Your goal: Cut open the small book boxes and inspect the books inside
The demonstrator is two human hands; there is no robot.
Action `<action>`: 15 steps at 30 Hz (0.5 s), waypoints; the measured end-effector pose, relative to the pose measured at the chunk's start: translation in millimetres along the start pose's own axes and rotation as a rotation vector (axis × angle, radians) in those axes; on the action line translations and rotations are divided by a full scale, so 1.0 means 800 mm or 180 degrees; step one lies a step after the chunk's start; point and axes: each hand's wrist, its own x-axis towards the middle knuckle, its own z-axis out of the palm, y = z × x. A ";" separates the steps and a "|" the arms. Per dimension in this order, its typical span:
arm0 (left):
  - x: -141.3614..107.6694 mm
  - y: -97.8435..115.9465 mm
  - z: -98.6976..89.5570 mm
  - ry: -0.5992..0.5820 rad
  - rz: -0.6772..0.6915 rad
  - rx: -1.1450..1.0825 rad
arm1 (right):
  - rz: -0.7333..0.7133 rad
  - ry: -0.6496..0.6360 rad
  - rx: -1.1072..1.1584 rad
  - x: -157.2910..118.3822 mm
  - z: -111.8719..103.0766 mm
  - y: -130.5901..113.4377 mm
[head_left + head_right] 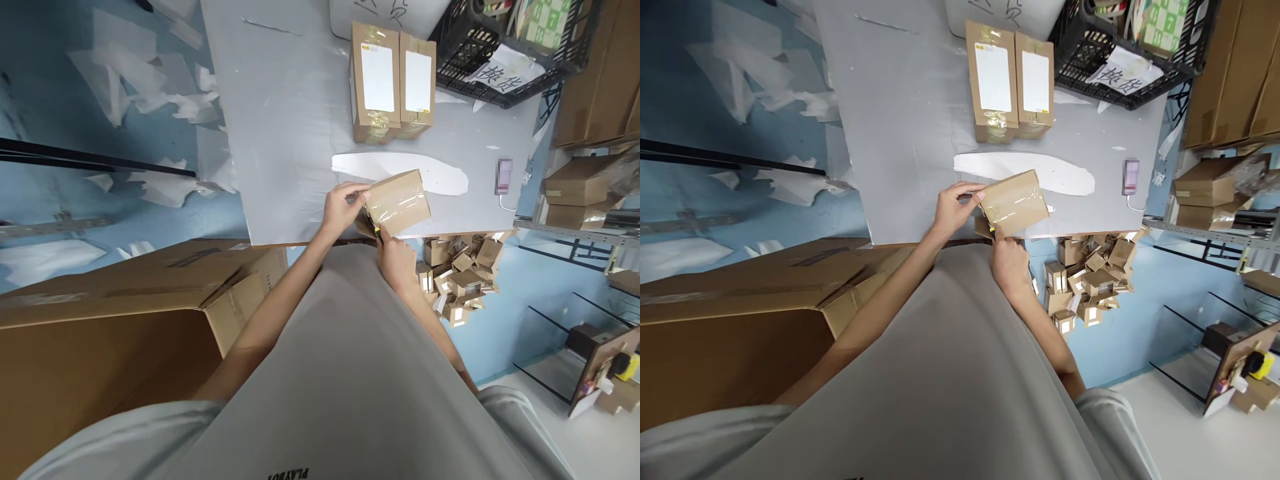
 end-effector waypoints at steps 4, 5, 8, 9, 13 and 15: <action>-0.002 -0.002 0.002 0.0059 -0.0102 0.0001 | -0.0196 -0.0021 0.0261 -0.013 -0.003 0.029; -0.002 -0.003 0.002 0.0092 -0.0127 0.0027 | -0.0242 0.0051 0.0391 -0.014 -0.005 0.041; 0.000 0.002 0.000 0.0202 -0.0160 0.0227 | -0.0246 0.0510 0.0848 -0.004 -0.010 0.088; 0.001 0.008 0.000 0.0273 -0.0128 0.0364 | -0.0197 0.0700 0.0983 0.006 -0.011 0.105; 0.002 0.051 0.029 0.0523 0.0220 0.1016 | 0.0054 0.1199 0.1324 0.067 -0.013 0.167; 0.004 0.074 0.059 0.0377 0.0355 0.1213 | -0.0030 0.1247 0.1525 0.102 -0.013 0.187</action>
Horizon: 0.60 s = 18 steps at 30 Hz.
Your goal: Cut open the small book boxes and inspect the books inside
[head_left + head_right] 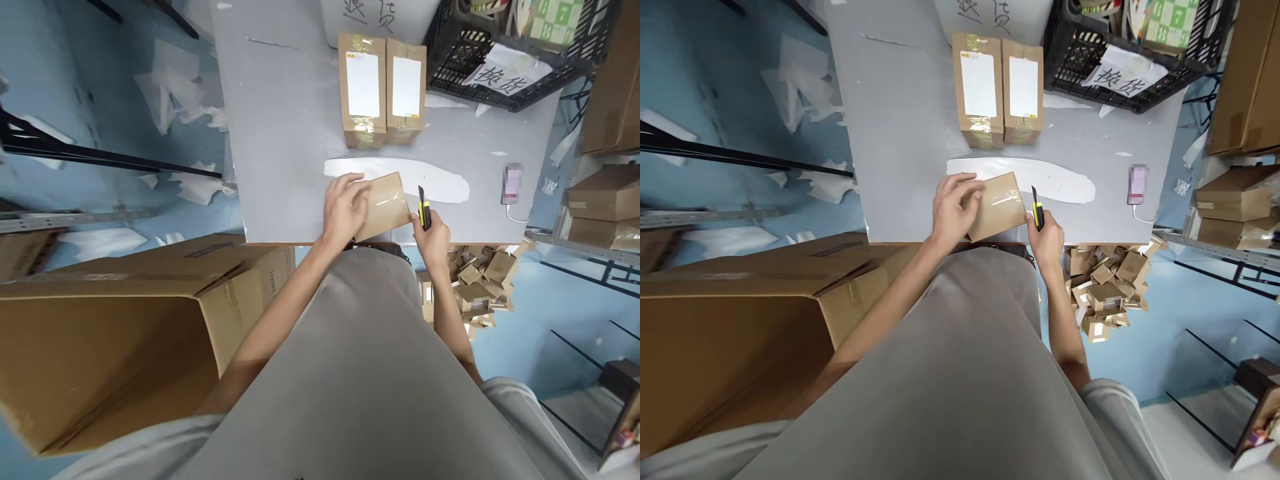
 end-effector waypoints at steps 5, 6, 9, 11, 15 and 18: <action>0.004 0.042 0.065 -0.0162 0.0098 0.0323 | -0.0322 -0.0235 0.0602 0.052 0.019 0.027; 0.005 0.043 0.074 -0.0116 0.0062 0.0355 | -0.0354 -0.0297 0.0652 0.056 0.021 0.030; 0.004 0.038 0.089 0.0003 -0.0036 0.0367 | -0.0435 -0.0491 0.0706 0.064 0.024 0.033; 0.003 0.034 0.093 0.0044 -0.0070 0.0348 | -0.0527 -0.0607 0.0707 0.067 0.019 0.033; 0.002 0.033 0.097 0.0145 -0.0107 0.0391 | -0.0851 -0.0816 0.0615 0.068 0.000 0.030; 0.003 0.033 0.100 0.0205 -0.0095 0.0473 | -0.1135 -0.0956 0.0477 0.064 -0.012 0.026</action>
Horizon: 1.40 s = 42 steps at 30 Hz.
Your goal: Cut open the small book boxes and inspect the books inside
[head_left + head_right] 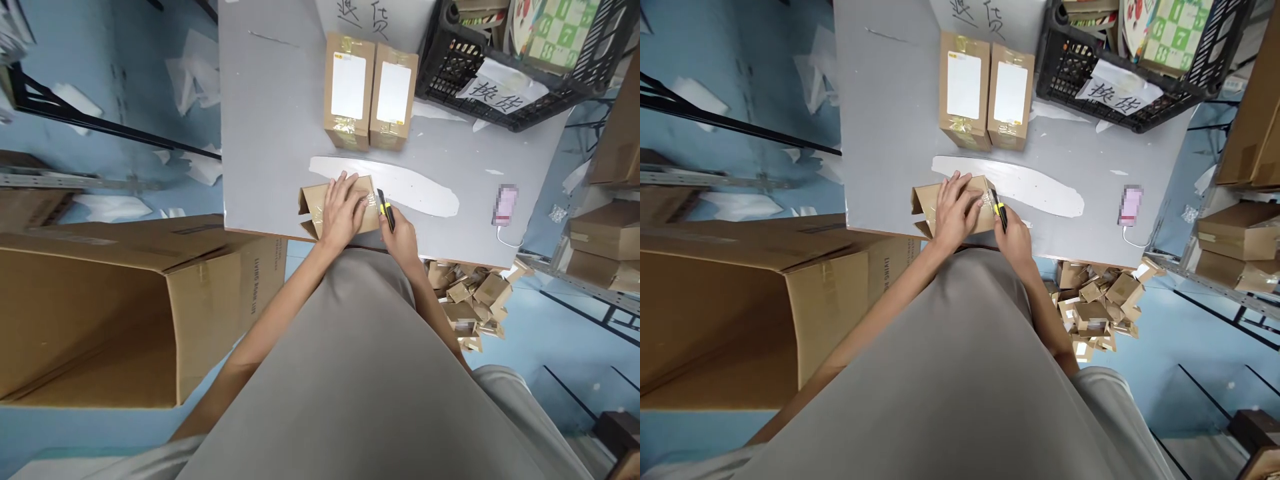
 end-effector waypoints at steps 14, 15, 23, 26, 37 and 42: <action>-0.002 -0.002 0.000 0.0044 -0.0015 -0.0137 | 0.0536 -0.0460 -0.1144 -0.013 0.005 -0.062; -0.002 -0.003 0.000 0.0036 -0.0014 -0.0171 | 0.0585 -0.0465 -0.1201 -0.013 0.005 -0.068; -0.003 -0.010 0.003 0.0032 0.0115 -0.0263 | 0.0898 -0.0331 -0.1369 -0.016 0.010 -0.093; -0.002 -0.014 0.002 0.0037 0.0192 -0.0286 | 0.1005 -0.0263 -0.1370 -0.020 0.015 -0.098; 0.004 -0.022 0.001 -0.0067 0.0488 -0.0120 | 0.1126 -0.0068 -0.1433 -0.021 0.024 -0.112; 0.003 -0.022 0.005 -0.0099 0.0438 -0.0210 | 0.1152 -0.0069 -0.1486 -0.022 0.022 -0.114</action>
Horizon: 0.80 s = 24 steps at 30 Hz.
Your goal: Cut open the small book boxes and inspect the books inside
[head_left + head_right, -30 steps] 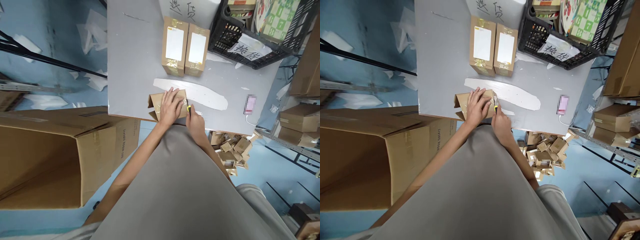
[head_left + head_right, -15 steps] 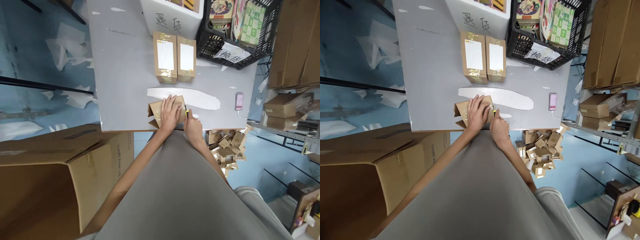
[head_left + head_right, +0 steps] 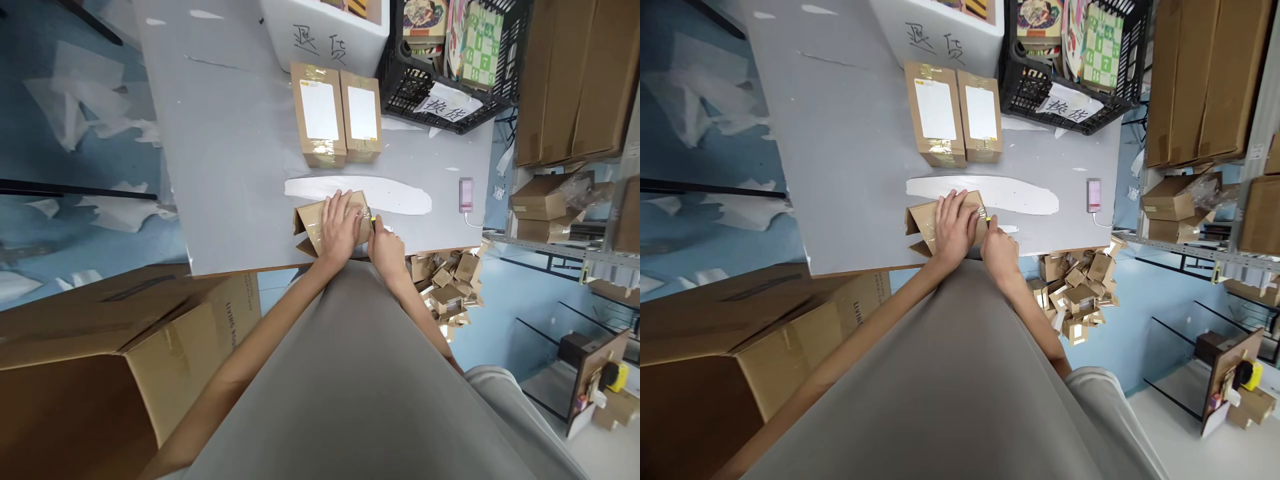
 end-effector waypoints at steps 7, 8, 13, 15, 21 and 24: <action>-0.001 -0.006 0.005 0.0036 -0.0009 -0.0142 | 0.0024 -0.0054 -0.0026 -0.009 -0.011 -0.005; -0.001 -0.007 0.006 0.0048 -0.0007 -0.0172 | 0.0036 -0.0060 -0.0035 -0.009 -0.012 -0.006; -0.003 -0.007 0.009 0.0080 -0.0005 -0.0193 | 0.0056 -0.0111 -0.0115 0.000 -0.020 -0.009; -0.003 -0.005 0.010 0.0058 -0.0014 -0.0155 | 0.0018 -0.0166 -0.0175 0.006 -0.030 -0.011; -0.006 0.003 0.011 0.0009 -0.0089 -0.0082 | 0.0042 -0.0321 -0.0301 0.003 -0.048 -0.015; -0.009 0.006 0.011 -0.0008 -0.0108 -0.0049 | 0.0149 -0.0349 -0.0319 -0.002 -0.043 -0.016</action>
